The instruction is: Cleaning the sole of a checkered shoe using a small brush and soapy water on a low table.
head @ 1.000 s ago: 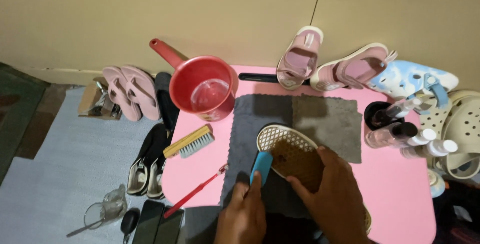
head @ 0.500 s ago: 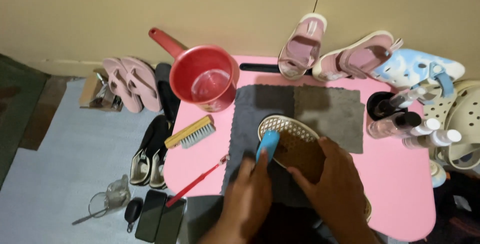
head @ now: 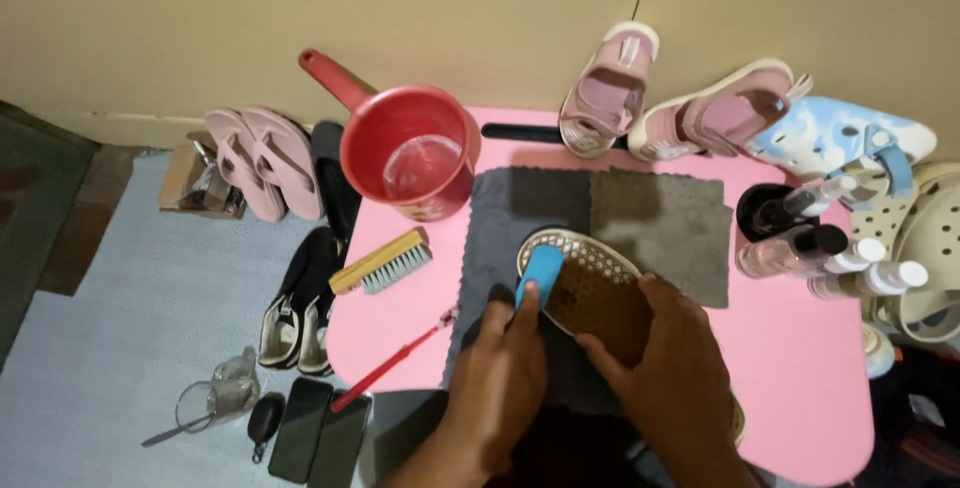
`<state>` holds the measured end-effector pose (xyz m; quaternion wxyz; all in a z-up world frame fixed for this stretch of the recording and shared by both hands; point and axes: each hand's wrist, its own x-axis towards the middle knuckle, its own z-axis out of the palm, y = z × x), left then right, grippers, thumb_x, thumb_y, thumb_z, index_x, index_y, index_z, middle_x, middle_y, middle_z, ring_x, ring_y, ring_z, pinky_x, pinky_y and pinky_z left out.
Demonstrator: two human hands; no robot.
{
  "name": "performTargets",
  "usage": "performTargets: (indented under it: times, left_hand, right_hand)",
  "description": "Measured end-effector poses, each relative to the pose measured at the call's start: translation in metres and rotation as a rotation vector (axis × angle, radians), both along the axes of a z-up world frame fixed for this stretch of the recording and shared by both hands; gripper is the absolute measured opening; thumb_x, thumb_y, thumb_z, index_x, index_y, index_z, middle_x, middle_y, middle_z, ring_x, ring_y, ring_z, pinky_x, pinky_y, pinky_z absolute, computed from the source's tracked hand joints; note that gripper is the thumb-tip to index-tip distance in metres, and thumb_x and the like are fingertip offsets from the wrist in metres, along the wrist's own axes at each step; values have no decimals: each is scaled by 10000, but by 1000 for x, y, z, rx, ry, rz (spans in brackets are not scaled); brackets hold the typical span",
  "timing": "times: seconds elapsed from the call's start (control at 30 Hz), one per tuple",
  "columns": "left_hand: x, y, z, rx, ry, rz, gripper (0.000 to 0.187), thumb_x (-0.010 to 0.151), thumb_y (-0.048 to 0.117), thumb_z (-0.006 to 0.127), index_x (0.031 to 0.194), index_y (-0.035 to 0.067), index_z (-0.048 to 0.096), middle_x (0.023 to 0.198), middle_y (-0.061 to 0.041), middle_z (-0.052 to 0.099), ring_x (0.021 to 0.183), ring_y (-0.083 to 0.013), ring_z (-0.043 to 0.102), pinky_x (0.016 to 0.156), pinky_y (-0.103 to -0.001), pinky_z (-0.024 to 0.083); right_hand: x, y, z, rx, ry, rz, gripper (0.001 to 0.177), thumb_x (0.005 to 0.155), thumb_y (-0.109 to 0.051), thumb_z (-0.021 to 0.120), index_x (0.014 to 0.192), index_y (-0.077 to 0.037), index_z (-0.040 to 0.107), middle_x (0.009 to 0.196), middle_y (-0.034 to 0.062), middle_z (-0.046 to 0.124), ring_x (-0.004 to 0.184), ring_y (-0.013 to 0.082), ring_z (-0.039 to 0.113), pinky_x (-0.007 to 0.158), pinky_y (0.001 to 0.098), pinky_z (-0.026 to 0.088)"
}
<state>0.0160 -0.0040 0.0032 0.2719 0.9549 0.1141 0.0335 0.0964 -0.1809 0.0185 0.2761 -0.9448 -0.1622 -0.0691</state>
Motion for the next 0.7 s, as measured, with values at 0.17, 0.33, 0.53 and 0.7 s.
performTargets:
  times: [0.17,0.33,0.53,0.7]
  left_hand:
    - [-12,-4,7,-122,205,33,627,1021,236,484,1630,266,340,1073,-141,525,820,-490,635,655,-673,483]
    - [-36,0,-14,-53,-7,28,563,1022,184,532,1576,201,436,1077,-164,565,702,-489,619,510,-614,475]
    - [-12,12,-20,-87,-206,31,619,978,75,528,1590,106,439,953,-175,526,776,-447,604,581,-583,464]
    - [-53,-20,-30,373,-55,93,626,875,317,671,1492,292,564,1084,58,610,640,-112,729,505,-330,601]
  right_hand:
    - [0,-3,-3,8,30,-39,948,699,-522,885,1420,-8,546,1349,216,630,1274,395,589,1055,487,478]
    - [2,-2,1,-24,46,-33,940,708,-532,885,1430,-29,555,1364,174,637,1265,363,601,1060,467,487]
    - [1,-1,2,3,94,-58,931,682,-529,888,1403,-34,569,1342,183,647,1263,382,594,1046,485,477]
    - [3,-2,-4,22,75,-37,939,696,-522,883,1415,-20,546,1351,191,640,1259,387,596,1049,483,474]
